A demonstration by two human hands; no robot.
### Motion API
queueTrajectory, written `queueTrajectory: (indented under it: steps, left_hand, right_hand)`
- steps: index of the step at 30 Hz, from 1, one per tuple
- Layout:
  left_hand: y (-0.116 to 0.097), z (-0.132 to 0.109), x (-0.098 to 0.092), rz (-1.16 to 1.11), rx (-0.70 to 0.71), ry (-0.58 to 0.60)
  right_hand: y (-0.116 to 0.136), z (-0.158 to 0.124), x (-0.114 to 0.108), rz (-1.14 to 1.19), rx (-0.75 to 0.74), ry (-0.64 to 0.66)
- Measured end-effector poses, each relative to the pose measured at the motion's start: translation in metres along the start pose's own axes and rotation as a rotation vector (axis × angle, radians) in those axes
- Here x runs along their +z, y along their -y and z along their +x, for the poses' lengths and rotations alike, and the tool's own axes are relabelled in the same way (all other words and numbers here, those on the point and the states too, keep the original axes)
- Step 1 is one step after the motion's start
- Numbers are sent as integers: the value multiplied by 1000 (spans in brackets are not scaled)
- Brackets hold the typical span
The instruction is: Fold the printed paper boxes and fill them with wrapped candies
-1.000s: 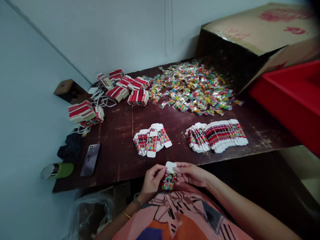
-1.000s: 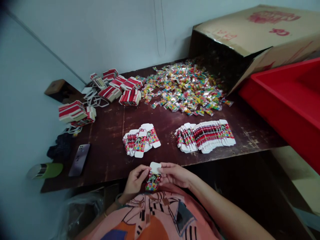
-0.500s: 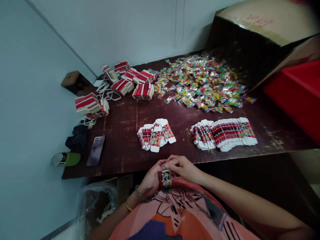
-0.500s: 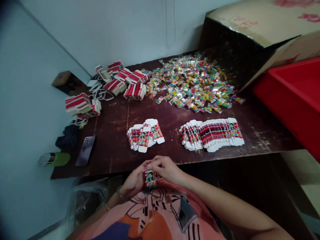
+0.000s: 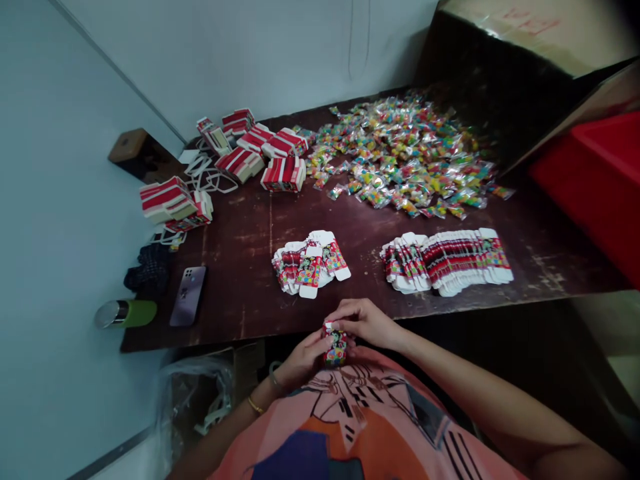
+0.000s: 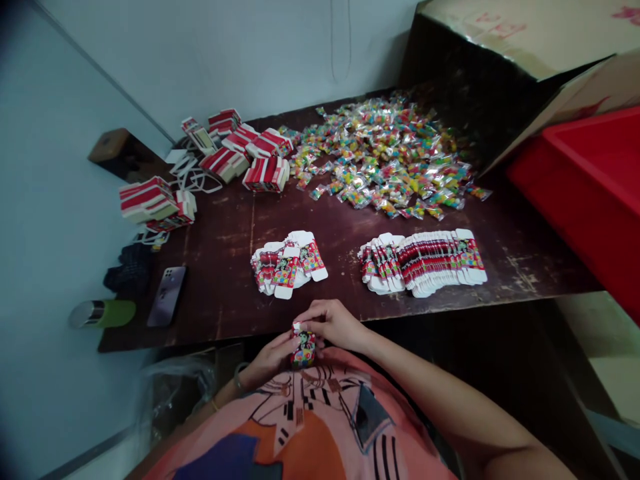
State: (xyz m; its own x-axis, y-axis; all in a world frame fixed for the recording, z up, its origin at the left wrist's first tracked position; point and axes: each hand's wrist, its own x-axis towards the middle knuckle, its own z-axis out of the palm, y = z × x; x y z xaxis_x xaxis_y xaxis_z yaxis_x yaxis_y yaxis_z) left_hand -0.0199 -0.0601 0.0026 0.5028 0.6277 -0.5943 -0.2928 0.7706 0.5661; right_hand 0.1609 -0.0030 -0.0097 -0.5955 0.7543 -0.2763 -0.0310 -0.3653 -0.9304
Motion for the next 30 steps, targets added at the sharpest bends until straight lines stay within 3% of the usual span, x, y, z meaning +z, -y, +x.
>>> queueTrajectory:
  steps: [5,10,15,18,20,21,22,23,25,27,30]
  left_hand:
    - [3,2,-9,60,-36,78]
    - [13,2,-16,-32,-58,-24]
    - [15,-1,-15,-27,0,-83]
    - [-2,-1,-17,182,113,-119]
    - [-23,-6,-22,408,129,-152]
    - [-34,-11,-25,511,120,-149]
    - [-46,-17,-29,598,103,-116]
    - [-56,-24,-33,681,84,-84]
    - [-73,-39,-42,874,-18,-30]
    - [-82,-49,-49,1023,-125,3]
    - [-84,-50,-52,965,-76,-58]
  right_hand:
    - [-3,6,-10,17,72,71]
    - [4,-9,-9,-397,-232,127]
    - [10,-27,12,-732,-330,159]
    - [22,-10,-9,-799,-391,204]
    - [39,13,-48,-929,-329,36]
    - [50,24,-73,-1015,-260,-138]
    - [60,35,-99,-1100,-133,-400]
    - [70,44,-125,-1127,-76,-559]
    - [84,56,-169,-1143,-5,-759]
    - [90,60,-196,-1129,18,-862]
    - [89,59,-199,-1072,10,-937]
